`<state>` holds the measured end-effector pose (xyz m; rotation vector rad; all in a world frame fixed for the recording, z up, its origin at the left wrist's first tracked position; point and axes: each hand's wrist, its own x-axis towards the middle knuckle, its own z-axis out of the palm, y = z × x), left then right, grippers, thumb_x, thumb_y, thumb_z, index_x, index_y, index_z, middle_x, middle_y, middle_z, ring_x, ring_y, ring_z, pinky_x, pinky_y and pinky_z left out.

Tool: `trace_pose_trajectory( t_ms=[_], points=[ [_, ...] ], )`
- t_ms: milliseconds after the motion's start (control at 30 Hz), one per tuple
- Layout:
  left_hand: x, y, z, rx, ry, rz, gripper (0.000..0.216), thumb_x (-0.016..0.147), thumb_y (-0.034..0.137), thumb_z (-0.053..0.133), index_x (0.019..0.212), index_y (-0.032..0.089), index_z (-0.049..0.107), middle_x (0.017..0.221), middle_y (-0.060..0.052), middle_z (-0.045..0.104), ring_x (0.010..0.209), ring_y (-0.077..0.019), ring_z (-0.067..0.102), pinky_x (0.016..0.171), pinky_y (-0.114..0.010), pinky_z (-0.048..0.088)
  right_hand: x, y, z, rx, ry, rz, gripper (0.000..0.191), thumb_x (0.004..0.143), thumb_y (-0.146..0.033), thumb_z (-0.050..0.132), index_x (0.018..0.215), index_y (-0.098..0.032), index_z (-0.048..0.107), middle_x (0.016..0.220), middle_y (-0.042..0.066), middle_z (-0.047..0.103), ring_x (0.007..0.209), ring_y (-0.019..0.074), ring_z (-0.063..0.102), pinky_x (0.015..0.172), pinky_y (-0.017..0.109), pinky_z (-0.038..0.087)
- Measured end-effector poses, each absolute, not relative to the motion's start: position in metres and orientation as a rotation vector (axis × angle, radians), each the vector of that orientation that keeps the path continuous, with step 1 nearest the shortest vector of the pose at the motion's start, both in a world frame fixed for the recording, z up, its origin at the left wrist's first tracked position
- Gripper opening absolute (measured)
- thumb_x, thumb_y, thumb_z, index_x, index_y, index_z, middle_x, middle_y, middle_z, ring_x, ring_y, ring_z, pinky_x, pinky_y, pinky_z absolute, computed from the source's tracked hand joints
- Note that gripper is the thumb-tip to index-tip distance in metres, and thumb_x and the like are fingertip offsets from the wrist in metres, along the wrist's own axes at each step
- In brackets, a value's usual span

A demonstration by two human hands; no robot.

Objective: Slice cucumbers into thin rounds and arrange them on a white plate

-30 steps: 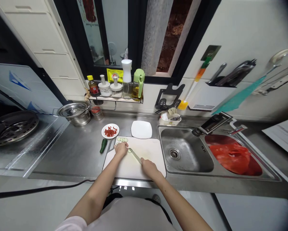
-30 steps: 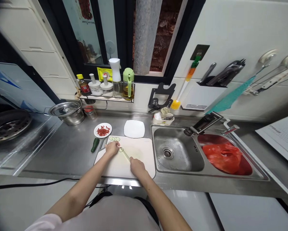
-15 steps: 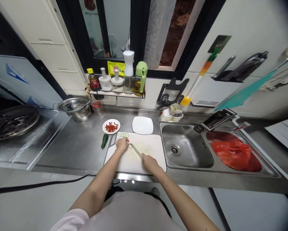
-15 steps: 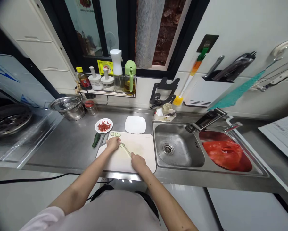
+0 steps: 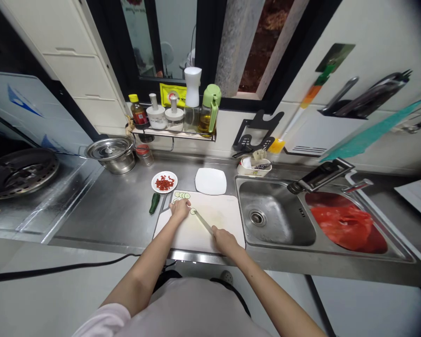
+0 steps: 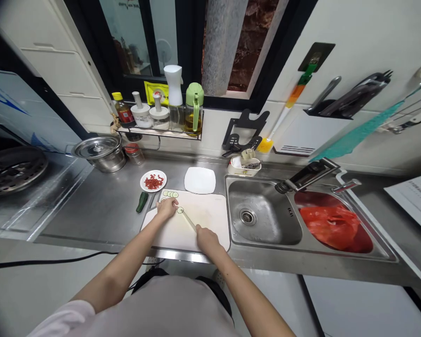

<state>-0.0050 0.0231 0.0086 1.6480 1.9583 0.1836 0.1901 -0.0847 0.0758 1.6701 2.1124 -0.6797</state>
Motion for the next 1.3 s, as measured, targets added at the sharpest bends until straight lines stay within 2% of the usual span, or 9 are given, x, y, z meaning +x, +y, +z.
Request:
trace_pose_trajectory(
  t_ms=[400, 533, 633, 1033, 1300],
  points=[
    [-0.003, 0.02, 0.014, 1.674, 1.963, 0.13, 0.014, 0.078, 0.027, 0.059, 0.092, 0.028, 0.063, 0.097, -0.001, 0.07, 0.107, -0.0241, 0.055, 0.093, -0.04, 0.03, 0.195, -0.088, 0.08, 1.668, 2.109, -0.691, 0.032, 0.089, -0.01, 0.031, 0.115, -0.015, 0.048, 0.099, 0.015, 0.066, 0.093, 0.0247, 0.064, 0.069, 0.03, 0.041],
    [0.005, 0.01, 0.015, 1.719, 1.979, 0.095, 0.025, 0.076, 0.034, 0.063, 0.099, 0.025, 0.06, 0.11, -0.006, 0.064, 0.112, -0.0267, 0.051, 0.093, -0.041, 0.03, 0.192, -0.087, 0.078, 1.682, 2.112, -0.7, 0.031, 0.09, -0.011, 0.03, 0.114, -0.015, 0.048, 0.098, 0.015, 0.066, 0.091, 0.0253, 0.064, 0.069, 0.031, 0.042],
    [0.011, 0.004, 0.015, 1.729, 1.997, 0.068, 0.026, 0.075, 0.032, 0.062, 0.1, 0.024, 0.059, 0.116, -0.008, 0.059, 0.115, -0.0271, 0.05, 0.094, -0.041, 0.03, 0.189, -0.085, 0.076, 1.688, 2.118, -0.696, 0.032, 0.088, -0.009, 0.031, 0.114, -0.015, 0.048, 0.099, 0.016, 0.066, 0.093, 0.025, 0.064, 0.07, 0.031, 0.042],
    [0.015, 0.009, 0.013, 1.628, 1.957, 0.053, 0.02, 0.074, 0.023, 0.062, 0.093, 0.023, 0.056, 0.11, -0.005, 0.064, 0.106, -0.0227, 0.057, 0.091, -0.037, 0.033, 0.182, -0.079, 0.071, 1.719, 2.145, -0.701, 0.032, 0.087, -0.009, 0.031, 0.114, -0.015, 0.049, 0.1, 0.016, 0.066, 0.097, 0.025, 0.063, 0.073, 0.033, 0.044],
    [0.018, 0.009, 0.014, 1.564, 1.977, 0.06, 0.034, 0.075, 0.022, 0.061, 0.107, 0.024, 0.049, 0.108, -0.007, 0.067, 0.107, -0.0225, 0.059, 0.09, -0.037, 0.035, 0.181, -0.08, 0.071, 1.744, 2.117, -0.712, 0.033, 0.088, -0.009, 0.032, 0.115, -0.016, 0.048, 0.101, 0.016, 0.066, 0.097, 0.0244, 0.063, 0.075, 0.033, 0.045]
  ],
)
